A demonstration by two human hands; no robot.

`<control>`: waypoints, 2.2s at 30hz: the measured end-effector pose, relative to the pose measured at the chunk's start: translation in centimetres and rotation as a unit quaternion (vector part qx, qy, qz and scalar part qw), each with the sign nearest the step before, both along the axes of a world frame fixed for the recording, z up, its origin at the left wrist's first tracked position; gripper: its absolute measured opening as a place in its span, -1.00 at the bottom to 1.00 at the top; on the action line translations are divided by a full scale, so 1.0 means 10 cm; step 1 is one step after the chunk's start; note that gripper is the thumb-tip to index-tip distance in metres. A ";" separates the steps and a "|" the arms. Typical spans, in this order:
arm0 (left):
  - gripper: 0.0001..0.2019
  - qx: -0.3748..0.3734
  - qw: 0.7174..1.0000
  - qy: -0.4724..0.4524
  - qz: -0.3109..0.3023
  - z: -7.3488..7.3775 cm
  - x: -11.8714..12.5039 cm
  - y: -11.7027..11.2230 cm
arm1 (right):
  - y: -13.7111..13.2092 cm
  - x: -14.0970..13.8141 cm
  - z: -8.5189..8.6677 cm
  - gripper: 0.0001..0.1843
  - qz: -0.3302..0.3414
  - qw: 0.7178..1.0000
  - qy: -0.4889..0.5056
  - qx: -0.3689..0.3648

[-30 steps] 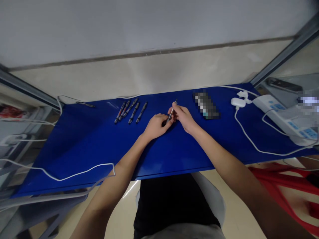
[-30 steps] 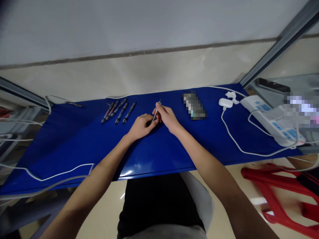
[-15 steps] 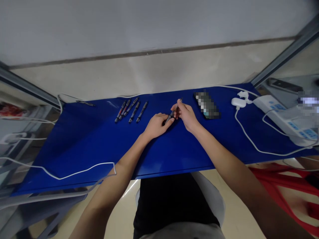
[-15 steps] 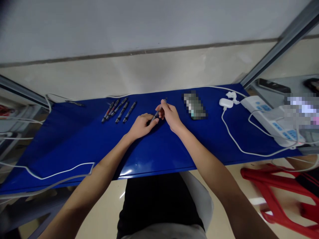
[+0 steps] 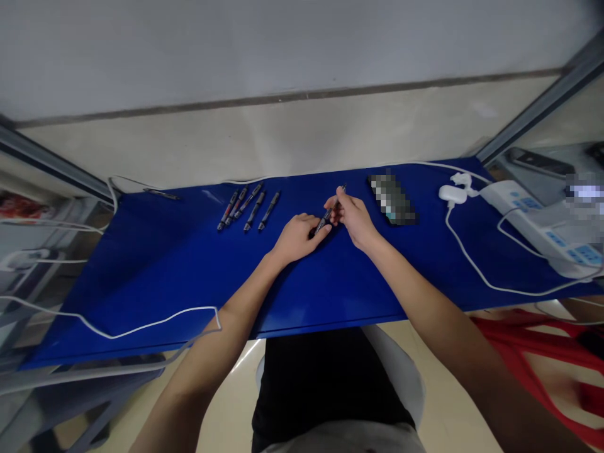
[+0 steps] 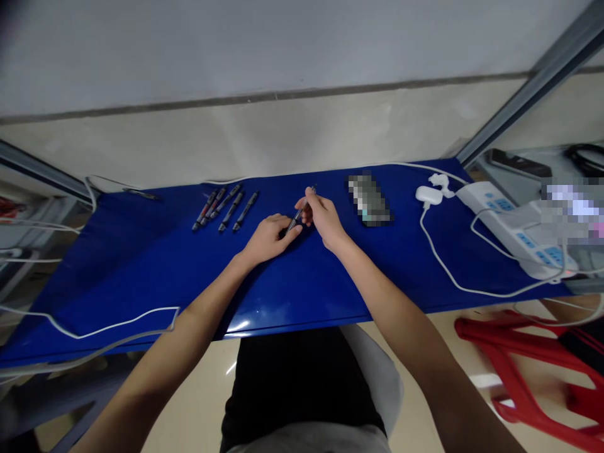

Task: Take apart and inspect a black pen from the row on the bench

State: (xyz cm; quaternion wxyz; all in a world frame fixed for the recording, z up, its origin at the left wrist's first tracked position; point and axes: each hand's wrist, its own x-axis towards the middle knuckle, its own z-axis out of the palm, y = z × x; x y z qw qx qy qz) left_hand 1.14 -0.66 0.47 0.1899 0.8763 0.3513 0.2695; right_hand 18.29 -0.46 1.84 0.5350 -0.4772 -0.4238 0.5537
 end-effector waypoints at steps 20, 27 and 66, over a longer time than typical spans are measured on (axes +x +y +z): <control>-0.57 0.008 1.000 0.010 -0.001 -0.04 0.00 0.01 | -0.03 -0.06 -0.04 -0.26 0.032 0.999 -0.038 0.002; -0.59 0.014 1.000 0.021 -0.003 -0.03 0.00 0.01 | -0.03 -0.07 -0.07 -0.31 0.054 0.997 -0.054 0.020; -0.59 0.022 0.999 0.033 0.002 -0.05 0.01 0.01 | -0.02 -0.06 -0.07 -0.31 0.054 0.996 -0.066 0.025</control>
